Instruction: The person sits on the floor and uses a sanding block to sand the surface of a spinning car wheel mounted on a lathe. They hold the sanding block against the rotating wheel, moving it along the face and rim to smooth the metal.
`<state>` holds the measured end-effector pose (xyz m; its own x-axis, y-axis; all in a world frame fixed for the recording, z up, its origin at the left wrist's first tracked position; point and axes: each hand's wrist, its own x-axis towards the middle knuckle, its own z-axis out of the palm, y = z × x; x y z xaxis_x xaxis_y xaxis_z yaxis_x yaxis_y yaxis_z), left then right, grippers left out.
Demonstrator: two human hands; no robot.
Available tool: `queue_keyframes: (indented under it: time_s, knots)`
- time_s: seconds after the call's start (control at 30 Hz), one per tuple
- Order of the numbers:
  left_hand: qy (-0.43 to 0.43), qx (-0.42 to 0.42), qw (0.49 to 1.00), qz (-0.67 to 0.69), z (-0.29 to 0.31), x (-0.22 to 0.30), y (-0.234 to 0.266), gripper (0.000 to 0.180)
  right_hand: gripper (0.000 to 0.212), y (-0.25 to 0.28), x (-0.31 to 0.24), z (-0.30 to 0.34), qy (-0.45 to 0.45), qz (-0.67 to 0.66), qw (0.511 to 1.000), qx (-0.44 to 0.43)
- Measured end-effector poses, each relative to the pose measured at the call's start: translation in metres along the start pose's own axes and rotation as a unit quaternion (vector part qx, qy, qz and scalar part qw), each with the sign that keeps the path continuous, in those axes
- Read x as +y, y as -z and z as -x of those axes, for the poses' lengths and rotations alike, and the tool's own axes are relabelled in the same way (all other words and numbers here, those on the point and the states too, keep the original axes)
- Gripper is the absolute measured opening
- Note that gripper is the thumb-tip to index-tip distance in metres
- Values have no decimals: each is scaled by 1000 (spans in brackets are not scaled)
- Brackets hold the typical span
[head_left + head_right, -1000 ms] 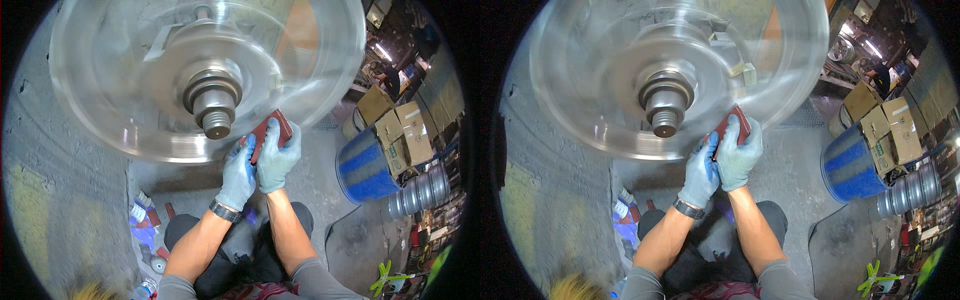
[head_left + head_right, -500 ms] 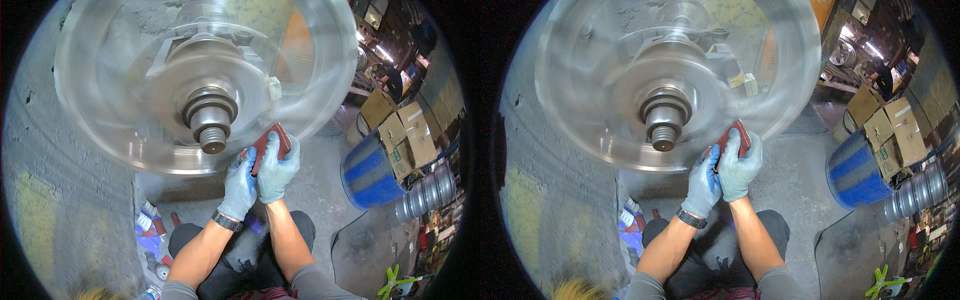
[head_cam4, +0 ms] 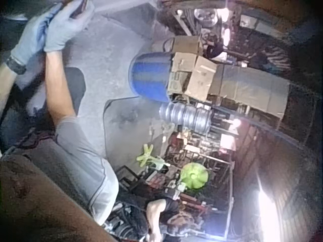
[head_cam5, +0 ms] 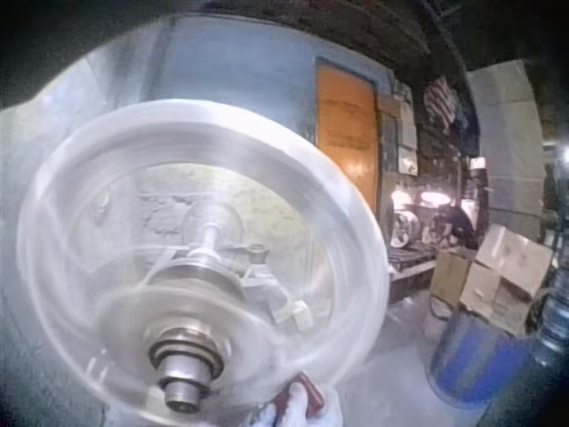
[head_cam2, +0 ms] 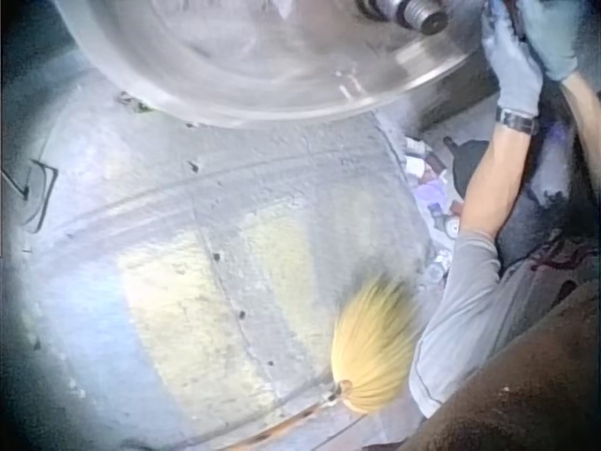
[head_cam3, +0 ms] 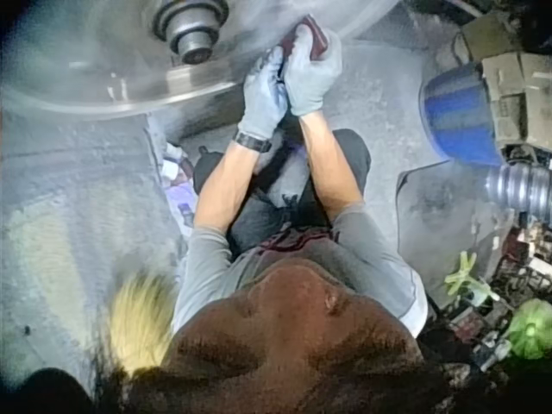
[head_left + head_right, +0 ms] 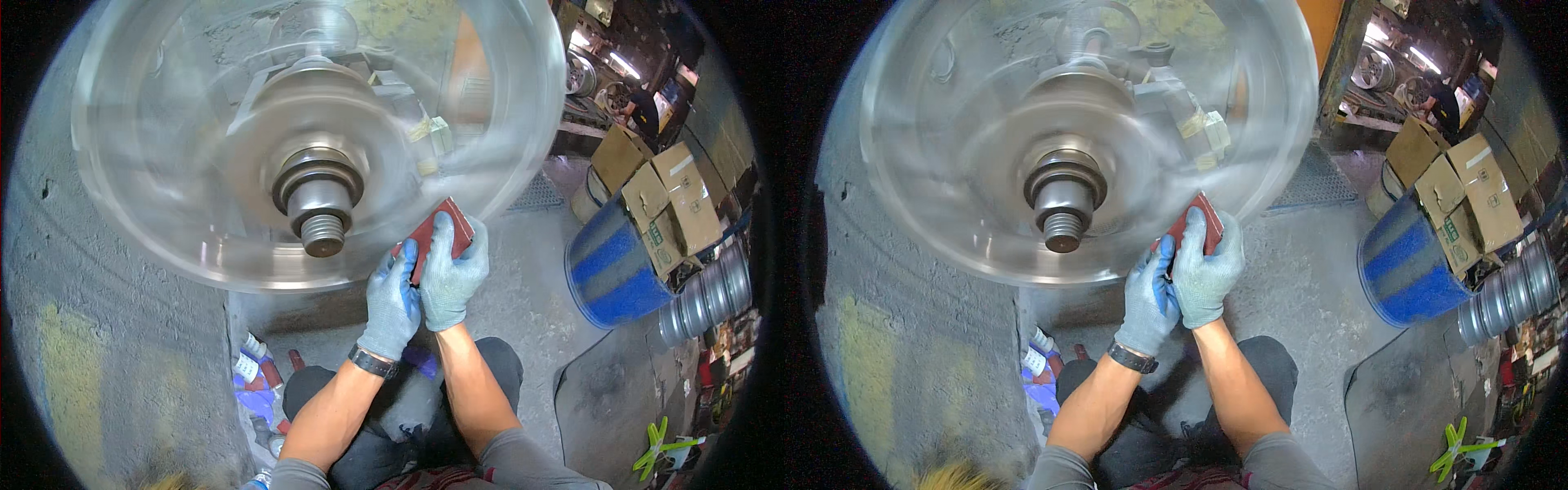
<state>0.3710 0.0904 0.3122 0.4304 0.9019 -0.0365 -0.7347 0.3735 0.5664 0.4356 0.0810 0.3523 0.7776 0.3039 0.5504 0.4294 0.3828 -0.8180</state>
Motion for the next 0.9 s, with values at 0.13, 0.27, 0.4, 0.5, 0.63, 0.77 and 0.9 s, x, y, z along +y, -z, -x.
queue_keyframes:
  time_s: [0.13,0.27,0.4,0.5,0.63,0.77,0.9]
  knots:
    - [12,-2,1000,10,-1,-3,1,26,17,2,1,0,-10,-3,1000,7]
    - [12,-8,1000,19,-2,-8,3,26,17,4,2,0,-22,-17,1000,7]
    - [14,-3,1000,20,-3,-12,4,26,17,7,13,-1,1,1,1000,6]
    - [10,-9,1000,10,-3,-10,6,28,16,6,8,1,-3,-1,1000,3]
    - [-5,-11,999,-34,-4,-9,12,29,15,3,8,3,-6,-1,1000,5]
    - [-33,-16,997,-72,1,-3,6,30,14,0,8,3,-12,-13,1000,2]
    - [-16,-3,999,-50,1,2,5,29,18,0,3,3,-10,-7,1000,-14]
